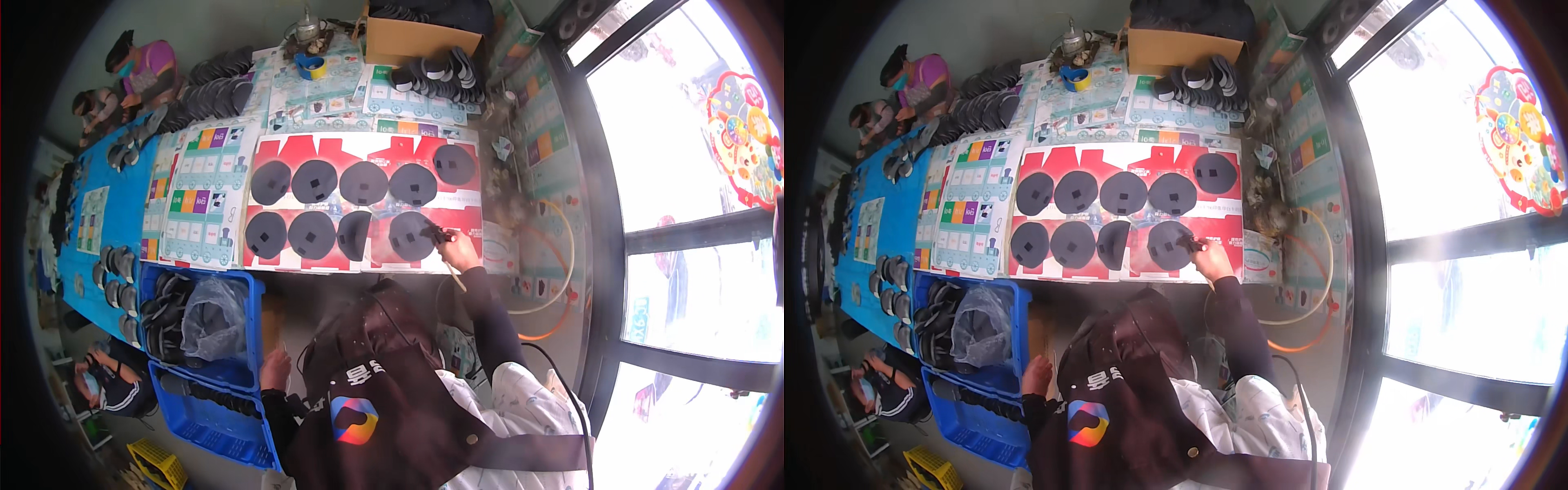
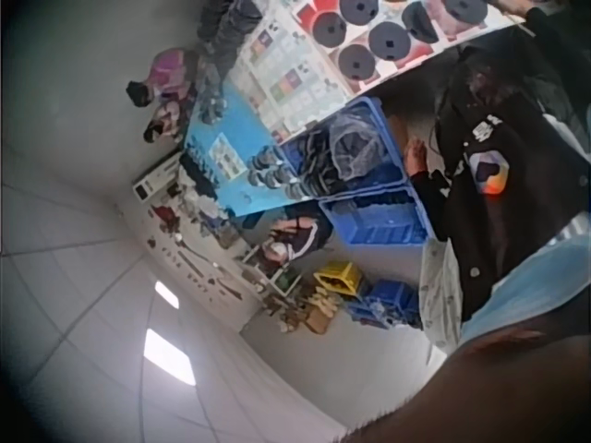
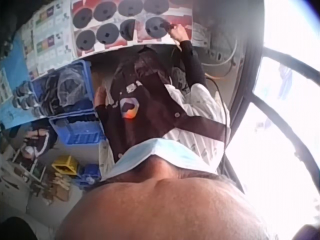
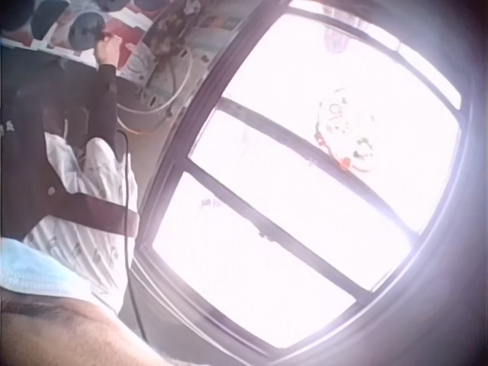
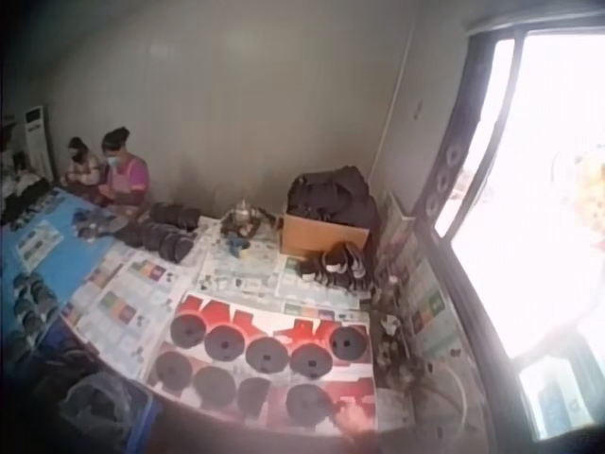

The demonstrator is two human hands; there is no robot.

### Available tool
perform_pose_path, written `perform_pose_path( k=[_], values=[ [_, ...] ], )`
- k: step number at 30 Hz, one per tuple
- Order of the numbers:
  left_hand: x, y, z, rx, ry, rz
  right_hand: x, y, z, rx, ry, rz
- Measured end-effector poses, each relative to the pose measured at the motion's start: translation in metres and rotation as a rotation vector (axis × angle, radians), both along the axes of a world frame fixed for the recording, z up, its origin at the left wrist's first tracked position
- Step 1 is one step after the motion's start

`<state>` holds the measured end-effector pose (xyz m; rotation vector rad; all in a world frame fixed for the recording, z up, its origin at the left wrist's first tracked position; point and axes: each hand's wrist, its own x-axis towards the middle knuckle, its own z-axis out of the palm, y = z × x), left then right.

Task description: Arranging and processing circular shoe components on a template using an air-powered tool.

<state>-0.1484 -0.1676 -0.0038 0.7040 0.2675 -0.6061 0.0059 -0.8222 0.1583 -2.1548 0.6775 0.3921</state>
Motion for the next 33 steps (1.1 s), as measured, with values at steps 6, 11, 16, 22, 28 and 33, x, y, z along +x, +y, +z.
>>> perform_pose_path(
  k=[6,11,16,22,28,33],
  values=[
    [0.03,-0.03,0.013,0.296,0.266,0.055,-0.002,-0.006,0.003,-0.096,-0.123,-0.003],
    [0.112,-0.108,0.02,0.715,0.224,-0.101,0.006,-0.006,0.011,0.108,0.011,0.092],
    [0.195,-0.201,0.001,1.088,-0.336,-0.428,0.001,-0.017,0.024,0.023,0.024,-0.008],
    [0.242,-0.344,0.02,1.227,-0.827,-0.463,-0.001,-0.007,0.047,0.103,0.037,0.021],
    [0.241,-0.358,0.027,0.91,-0.808,-0.859,0.02,0.0,0.025,-0.023,-0.085,0.099],
    [0.25,-0.264,0.038,0.788,-0.242,-0.75,0.011,-0.016,0.016,-0.052,-0.013,0.005]
  ],
)
